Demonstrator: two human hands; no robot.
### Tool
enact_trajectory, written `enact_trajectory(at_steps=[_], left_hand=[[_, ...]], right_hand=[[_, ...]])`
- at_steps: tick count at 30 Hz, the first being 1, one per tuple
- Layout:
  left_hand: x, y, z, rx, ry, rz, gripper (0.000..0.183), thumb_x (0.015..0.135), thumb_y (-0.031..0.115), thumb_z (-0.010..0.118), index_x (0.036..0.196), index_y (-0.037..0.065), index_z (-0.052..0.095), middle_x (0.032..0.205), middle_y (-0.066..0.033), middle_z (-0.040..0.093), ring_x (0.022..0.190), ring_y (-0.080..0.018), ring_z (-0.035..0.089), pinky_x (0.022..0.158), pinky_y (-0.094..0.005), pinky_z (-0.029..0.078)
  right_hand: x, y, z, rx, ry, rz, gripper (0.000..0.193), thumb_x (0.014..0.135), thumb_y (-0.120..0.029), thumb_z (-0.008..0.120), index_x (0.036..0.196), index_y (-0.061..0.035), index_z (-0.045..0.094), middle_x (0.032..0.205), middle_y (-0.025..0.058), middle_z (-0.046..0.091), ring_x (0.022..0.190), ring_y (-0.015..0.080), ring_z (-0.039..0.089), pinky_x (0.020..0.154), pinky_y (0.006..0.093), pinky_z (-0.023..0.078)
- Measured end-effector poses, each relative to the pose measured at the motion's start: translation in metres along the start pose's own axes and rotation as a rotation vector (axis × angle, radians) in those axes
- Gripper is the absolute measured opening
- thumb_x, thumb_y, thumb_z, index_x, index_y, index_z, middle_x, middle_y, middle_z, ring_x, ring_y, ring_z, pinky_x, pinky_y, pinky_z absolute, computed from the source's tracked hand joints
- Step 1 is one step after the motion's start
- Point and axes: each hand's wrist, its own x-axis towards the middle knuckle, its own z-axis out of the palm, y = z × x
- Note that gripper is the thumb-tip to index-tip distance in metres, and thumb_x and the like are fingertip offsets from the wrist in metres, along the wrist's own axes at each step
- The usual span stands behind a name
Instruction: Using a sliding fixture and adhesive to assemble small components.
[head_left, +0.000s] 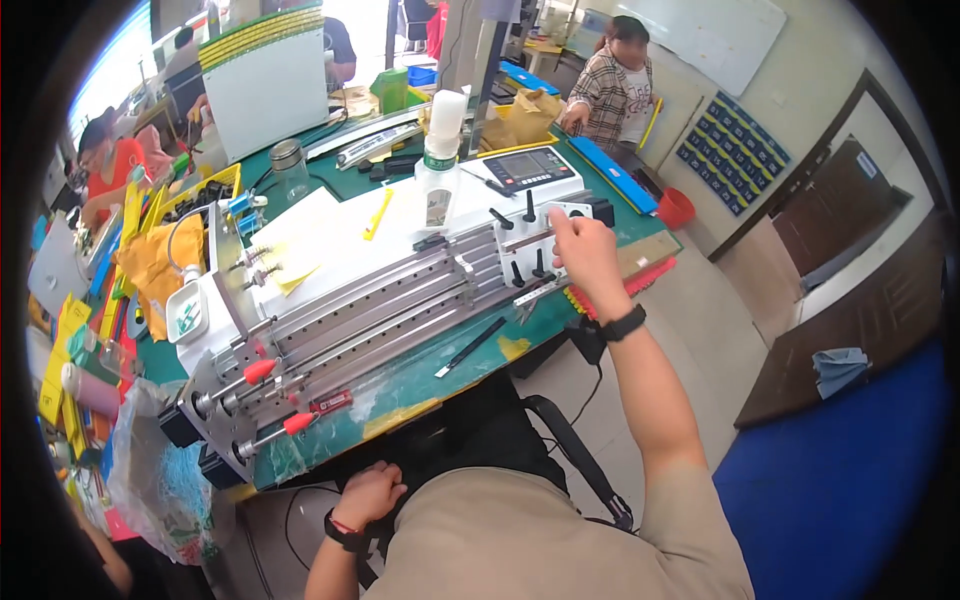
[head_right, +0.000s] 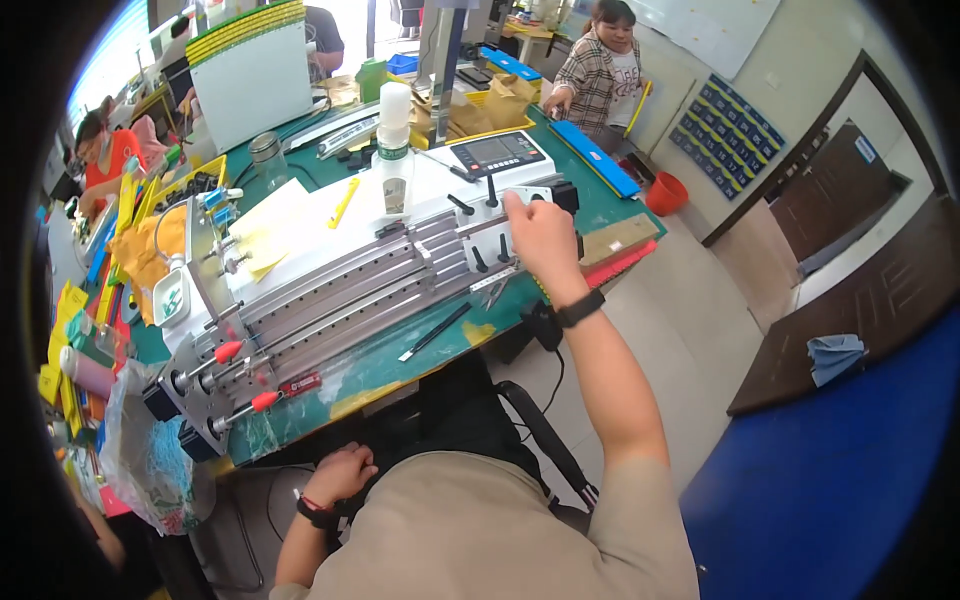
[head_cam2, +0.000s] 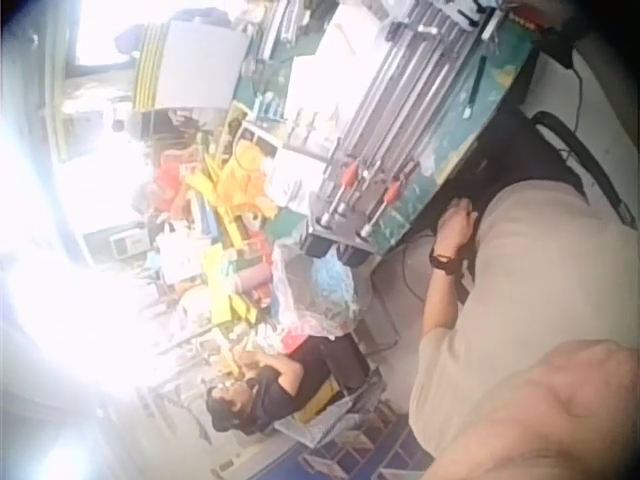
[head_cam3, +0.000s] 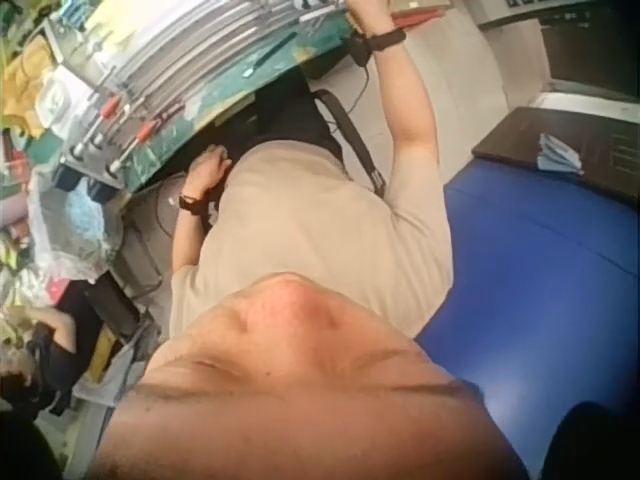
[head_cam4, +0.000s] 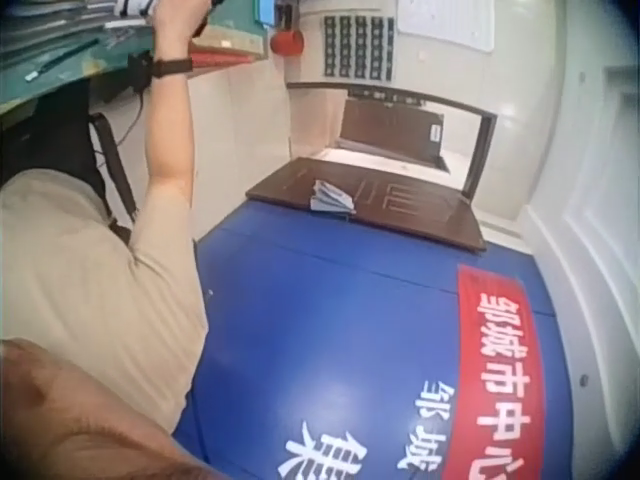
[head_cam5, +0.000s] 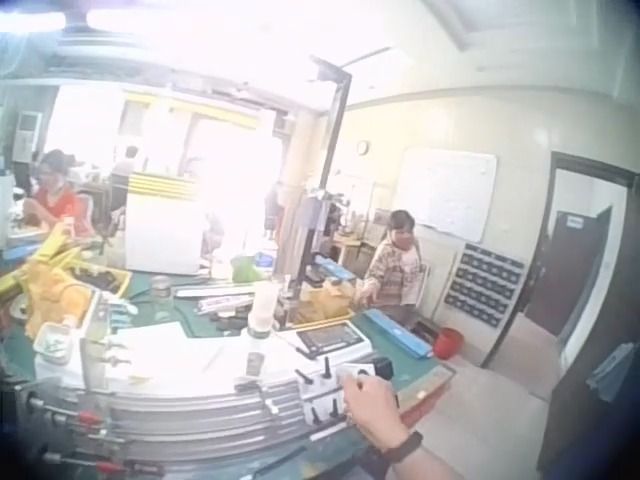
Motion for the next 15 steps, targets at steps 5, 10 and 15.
enact_trajectory(at_steps=[5,10,15], left_hand=[[0.024,-0.007,0.01,-0.042,0.018,-0.162,0.026,0.096,0.035,0.078,0.1,0.011,0.069,0.09,-0.0149,0.075,0.09,-0.0401,0.074,0.078,-0.0522,0.058],[0.024,-0.012,0.013,-0.039,0.039,-0.167,0.026,0.096,0.037,0.077,0.099,0.012,0.07,0.088,-0.0152,0.076,0.09,-0.0407,0.075,0.076,-0.0527,0.057],[0.022,-0.015,0.013,-0.052,0.056,-0.156,0.025,0.096,0.037,0.078,0.099,0.013,0.07,0.089,-0.014,0.077,0.089,-0.0399,0.076,0.076,-0.0533,0.057]], right_hand=[[0.008,-0.01,-0.013,-0.133,-0.068,-0.043,0.052,0.096,-0.04,0.077,0.074,0.0064,0.073,0.061,0.0175,0.071,0.063,0.0232,0.077,0.065,0.0403,0.061],[0.004,-0.018,-0.013,0.205,-0.153,0.116,0.033,0.093,-0.025,0.077,0.079,0.0057,0.073,0.073,0.0141,0.077,0.066,0.0213,0.079,0.06,0.0349,0.061],[0.005,-0.018,-0.008,0.5,-0.161,0.324,0.018,0.09,-0.014,0.078,0.09,0.0022,0.07,0.085,0.0123,0.076,0.068,0.0209,0.078,0.058,0.0311,0.058]])
